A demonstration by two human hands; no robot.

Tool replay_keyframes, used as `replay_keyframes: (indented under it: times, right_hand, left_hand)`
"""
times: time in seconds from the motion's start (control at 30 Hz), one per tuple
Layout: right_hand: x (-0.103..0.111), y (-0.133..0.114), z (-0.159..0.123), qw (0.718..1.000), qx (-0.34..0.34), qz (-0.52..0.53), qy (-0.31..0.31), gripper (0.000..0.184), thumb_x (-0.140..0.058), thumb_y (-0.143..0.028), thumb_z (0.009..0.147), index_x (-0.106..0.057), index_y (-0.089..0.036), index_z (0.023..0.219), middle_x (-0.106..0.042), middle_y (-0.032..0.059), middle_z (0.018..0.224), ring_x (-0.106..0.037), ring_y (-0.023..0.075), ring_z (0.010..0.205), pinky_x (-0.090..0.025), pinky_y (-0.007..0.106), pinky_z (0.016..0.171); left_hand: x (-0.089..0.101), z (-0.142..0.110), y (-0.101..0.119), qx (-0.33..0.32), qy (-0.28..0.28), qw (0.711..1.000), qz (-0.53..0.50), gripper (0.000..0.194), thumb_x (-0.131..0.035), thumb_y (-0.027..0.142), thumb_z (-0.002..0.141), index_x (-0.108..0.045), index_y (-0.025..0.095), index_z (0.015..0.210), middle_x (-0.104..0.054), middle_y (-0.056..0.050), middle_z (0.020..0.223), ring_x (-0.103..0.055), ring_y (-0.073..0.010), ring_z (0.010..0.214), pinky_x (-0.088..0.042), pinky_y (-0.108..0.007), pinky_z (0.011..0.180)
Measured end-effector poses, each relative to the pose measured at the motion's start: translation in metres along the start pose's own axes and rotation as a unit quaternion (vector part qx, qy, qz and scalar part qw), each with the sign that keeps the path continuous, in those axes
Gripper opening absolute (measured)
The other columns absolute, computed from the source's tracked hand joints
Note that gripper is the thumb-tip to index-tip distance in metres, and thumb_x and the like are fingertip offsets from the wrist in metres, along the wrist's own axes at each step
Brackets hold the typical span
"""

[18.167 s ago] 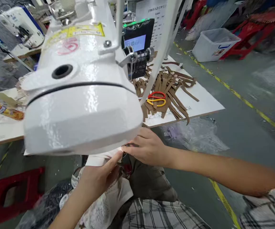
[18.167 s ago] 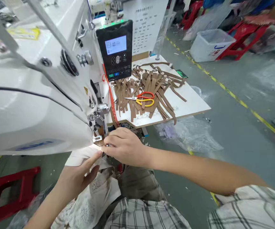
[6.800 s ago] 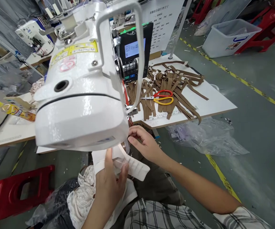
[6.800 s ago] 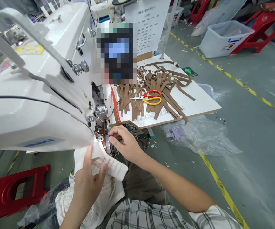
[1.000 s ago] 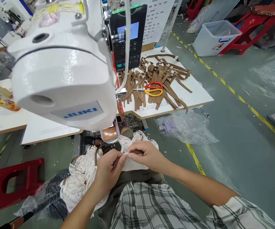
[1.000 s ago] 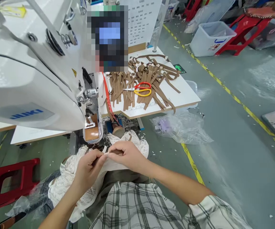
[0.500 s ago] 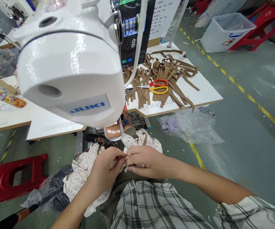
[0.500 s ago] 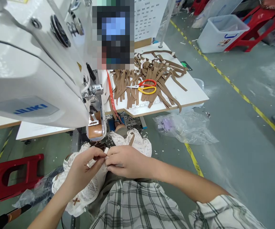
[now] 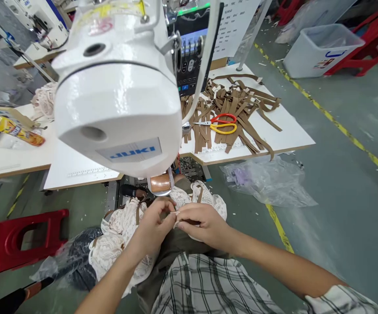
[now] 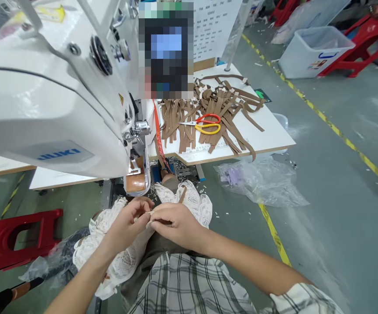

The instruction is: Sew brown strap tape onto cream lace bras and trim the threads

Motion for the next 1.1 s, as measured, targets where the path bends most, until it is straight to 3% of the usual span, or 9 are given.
replay_keyframes:
  times: [0.07,0.13,0.27,0.4,0.5,0.63,0.8,0.93,1.1]
  right_hand:
    - [0.004,-0.002,0.001,0.999,-0.014,0.035,0.024,0.021,-0.053,-0.02,0.093,-0.065,-0.018,0.076,-0.062,0.0019,0.069,-0.057,0.0127,0.068,-0.044,0.023,0.062]
    - [0.008,-0.006,0.002,0.998,-0.012,0.035,0.041,0.02,-0.053,-0.021,0.093,-0.068,-0.019,0.08,-0.065,0.0029,0.071,-0.059,0.0132,0.068,-0.046,0.023,0.064]
    - [0.008,-0.007,0.003,0.999,-0.021,0.022,0.039,0.017,-0.055,-0.02,0.092,-0.07,-0.02,0.084,-0.069,0.0032,0.076,-0.063,0.0132,0.071,-0.048,0.023,0.067]
    - [0.007,-0.005,0.001,0.997,-0.042,0.042,0.04,0.016,-0.057,-0.019,0.09,-0.073,-0.02,0.087,-0.072,0.0031,0.081,-0.065,0.013,0.072,-0.049,0.022,0.067]
    - [0.008,-0.003,0.0,0.994,-0.063,0.066,0.054,0.014,-0.06,-0.018,0.087,-0.074,-0.021,0.089,-0.075,0.0032,0.086,-0.067,0.0129,0.073,-0.049,0.021,0.065]
    - [0.015,0.003,0.002,0.991,-0.095,0.078,0.047,0.014,-0.061,-0.022,0.089,-0.075,-0.02,0.088,-0.076,0.0028,0.087,-0.068,0.0143,0.077,-0.05,0.021,0.07]
    - [0.037,0.001,0.013,0.99,-0.061,-0.118,0.052,0.02,-0.053,-0.027,0.096,-0.071,-0.021,0.089,-0.069,0.0008,0.072,-0.061,0.0128,0.067,-0.039,0.023,0.062]
    - [0.039,-0.008,0.022,0.987,-0.019,-0.162,-0.009,0.026,-0.049,-0.028,0.097,-0.07,-0.02,0.084,-0.069,0.0026,0.072,-0.059,0.0138,0.067,-0.036,0.025,0.061]
    - [0.04,-0.011,0.027,0.989,-0.104,-0.072,-0.081,0.026,-0.055,-0.028,0.093,-0.067,-0.018,0.072,-0.062,-0.0018,0.059,-0.051,0.0101,0.054,-0.033,0.022,0.053]
  left_hand:
    - [-0.005,-0.001,-0.006,0.004,0.039,0.991,-0.129,0.006,-0.053,0.025,0.091,-0.055,0.019,0.088,-0.064,-0.006,0.1,-0.061,-0.0181,0.093,-0.05,-0.03,0.079]
    - [-0.006,-0.005,-0.009,-0.002,0.083,0.982,-0.169,0.013,-0.054,0.03,0.093,-0.058,0.019,0.094,-0.066,-0.005,0.096,-0.062,-0.0175,0.089,-0.051,-0.03,0.081]
    - [0.0,-0.011,-0.004,-0.035,0.134,0.99,-0.011,0.016,-0.053,0.031,0.094,-0.063,0.019,0.09,-0.066,-0.003,0.083,-0.062,-0.0154,0.076,-0.048,-0.027,0.068]
    - [0.005,-0.012,0.004,-0.119,0.162,0.971,0.132,0.018,-0.05,0.025,0.094,-0.059,0.02,0.08,-0.063,-0.001,0.074,-0.059,-0.0143,0.069,-0.045,-0.026,0.063]
    - [0.005,-0.012,0.006,-0.161,0.163,0.964,0.138,0.017,-0.05,0.023,0.095,-0.06,0.02,0.081,-0.064,-0.001,0.075,-0.06,-0.0142,0.07,-0.046,-0.025,0.064]
    - [0.004,-0.013,0.009,-0.164,0.142,0.969,0.117,0.016,-0.048,0.021,0.097,-0.064,0.021,0.095,-0.069,-0.003,0.088,-0.064,-0.0152,0.081,-0.05,-0.026,0.072]
    - [0.01,-0.02,0.024,-0.192,0.172,0.95,0.178,0.012,-0.053,0.019,0.095,-0.064,0.02,0.095,-0.069,-0.002,0.08,-0.063,-0.0136,0.071,-0.049,-0.024,0.064]
    - [0.011,-0.023,0.04,-0.249,0.153,0.933,0.208,0.012,-0.055,0.017,0.094,-0.066,0.02,0.099,-0.073,-0.003,0.084,-0.067,-0.0138,0.073,-0.051,-0.023,0.066]
    - [0.014,-0.021,0.047,-0.266,0.134,0.927,0.228,0.012,-0.057,0.016,0.093,-0.066,0.02,0.1,-0.074,-0.003,0.084,-0.067,-0.013,0.072,-0.05,-0.021,0.065]
Point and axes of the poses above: each hand's wrist, its own z-axis towards the middle knuckle, its own x-axis out of the back of the hand, y = z × x, the point moved 6 cm from there along z, towards the middle knuckle
